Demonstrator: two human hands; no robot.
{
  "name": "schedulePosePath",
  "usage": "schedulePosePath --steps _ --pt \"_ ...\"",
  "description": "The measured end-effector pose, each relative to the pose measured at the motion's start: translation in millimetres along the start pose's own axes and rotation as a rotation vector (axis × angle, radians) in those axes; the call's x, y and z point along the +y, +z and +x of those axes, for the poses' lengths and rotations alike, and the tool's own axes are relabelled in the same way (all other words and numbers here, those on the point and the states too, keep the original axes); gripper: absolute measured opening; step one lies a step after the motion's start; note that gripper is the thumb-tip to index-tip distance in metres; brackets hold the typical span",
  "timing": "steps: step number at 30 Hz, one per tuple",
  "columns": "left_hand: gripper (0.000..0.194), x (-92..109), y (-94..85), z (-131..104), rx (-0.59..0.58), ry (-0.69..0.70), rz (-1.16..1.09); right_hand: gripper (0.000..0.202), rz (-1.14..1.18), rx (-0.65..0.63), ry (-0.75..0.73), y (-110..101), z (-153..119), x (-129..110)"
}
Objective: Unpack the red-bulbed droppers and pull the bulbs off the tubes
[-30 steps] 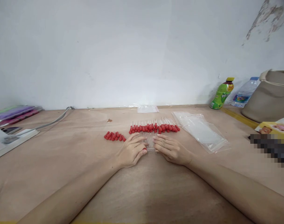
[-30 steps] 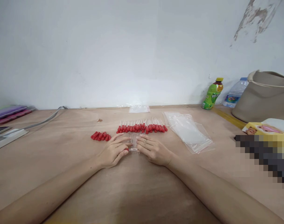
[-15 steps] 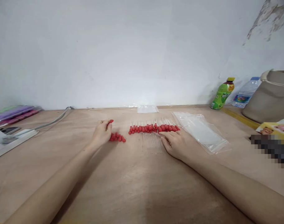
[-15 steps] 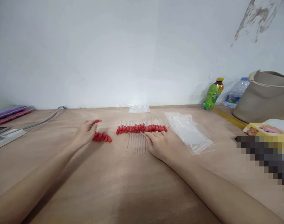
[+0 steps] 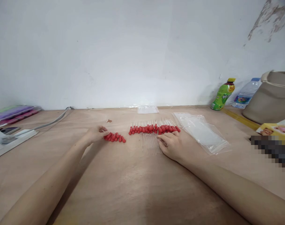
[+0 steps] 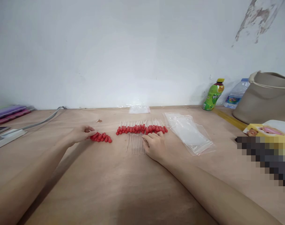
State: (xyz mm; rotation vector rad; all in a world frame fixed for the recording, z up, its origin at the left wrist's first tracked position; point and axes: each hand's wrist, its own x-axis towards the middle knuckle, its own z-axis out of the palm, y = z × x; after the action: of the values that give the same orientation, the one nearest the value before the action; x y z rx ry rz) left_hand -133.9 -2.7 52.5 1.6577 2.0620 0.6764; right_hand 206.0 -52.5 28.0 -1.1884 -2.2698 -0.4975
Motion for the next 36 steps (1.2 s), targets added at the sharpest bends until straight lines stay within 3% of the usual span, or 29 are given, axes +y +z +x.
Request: schedulePosePath --steps 5,11,16,25,31,36 --pt "0.040 -8 -1.7 6 0.042 -0.034 -0.002 0.025 0.025 -0.060 -0.007 -7 4 -8" --pt "0.038 -8 -1.2 8 0.097 -0.011 0.081 0.039 0.051 -0.074 -0.025 7 2 -5" --pt "0.036 -10 -1.5 10 0.102 -0.008 0.081 0.042 0.087 -0.081 -0.034 13 1 -3" --pt "0.035 -14 -0.4 11 0.067 0.007 0.098 0.037 0.056 -0.120 -0.027 -2 4 -6" --pt "0.035 -23 0.3 17 0.081 0.029 0.149 0.038 0.074 -0.104 -0.008 6 2 -3" --pt "0.033 -8 0.2 7 0.209 0.064 0.290 0.039 0.061 -0.095 0.001 7 1 -3"
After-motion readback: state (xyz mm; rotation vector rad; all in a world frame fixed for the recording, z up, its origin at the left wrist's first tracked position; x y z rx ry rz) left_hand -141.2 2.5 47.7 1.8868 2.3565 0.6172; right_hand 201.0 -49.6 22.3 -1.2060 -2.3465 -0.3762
